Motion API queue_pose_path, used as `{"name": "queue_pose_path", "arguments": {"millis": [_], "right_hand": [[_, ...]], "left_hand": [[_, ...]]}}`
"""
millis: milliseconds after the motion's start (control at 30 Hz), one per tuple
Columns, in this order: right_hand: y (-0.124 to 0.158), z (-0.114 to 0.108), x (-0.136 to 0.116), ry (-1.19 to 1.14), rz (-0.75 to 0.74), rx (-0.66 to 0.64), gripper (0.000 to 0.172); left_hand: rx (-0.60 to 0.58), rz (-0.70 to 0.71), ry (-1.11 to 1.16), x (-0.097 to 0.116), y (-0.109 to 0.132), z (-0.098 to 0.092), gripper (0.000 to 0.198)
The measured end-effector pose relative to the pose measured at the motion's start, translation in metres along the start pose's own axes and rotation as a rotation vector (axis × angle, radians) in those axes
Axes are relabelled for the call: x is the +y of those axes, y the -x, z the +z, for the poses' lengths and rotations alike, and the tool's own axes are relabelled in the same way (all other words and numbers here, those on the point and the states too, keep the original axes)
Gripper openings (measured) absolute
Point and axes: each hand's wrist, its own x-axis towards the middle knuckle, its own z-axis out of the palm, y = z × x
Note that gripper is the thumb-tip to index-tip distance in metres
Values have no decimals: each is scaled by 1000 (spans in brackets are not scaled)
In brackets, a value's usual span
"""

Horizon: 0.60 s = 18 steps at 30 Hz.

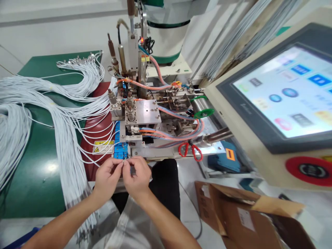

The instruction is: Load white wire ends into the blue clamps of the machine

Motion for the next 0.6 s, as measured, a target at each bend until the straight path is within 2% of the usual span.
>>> {"name": "queue_pose_path", "arguments": {"millis": [133,167,233,300,367,400,467,600], "right_hand": [[-1,3,0,-148,212,-61,14],[-1,3,0,-167,226,-64,14],[-2,3,2,-133,121,-38,13],[-4,1,4,-40,-85,-9,9],[-8,-2,5,32,-255,-23,8],[-9,-2,5,43,-289,-37,9],[-12,-2,4,13,-244,-55,9],[-10,2,0,-104,-2,-53,13]], "left_hand": [[16,-21,34,2,-2,0,10],[24,-29,44,3,-2,0,10],[35,-51,68,5,-2,-1,10],[37,-71,97,5,-1,-1,10],[36,-87,114,3,-1,-2,11],[32,-93,117,3,-1,-2,11],[28,-102,119,1,-1,-2,11],[48,-108,145,0,-2,-3,12]]}}
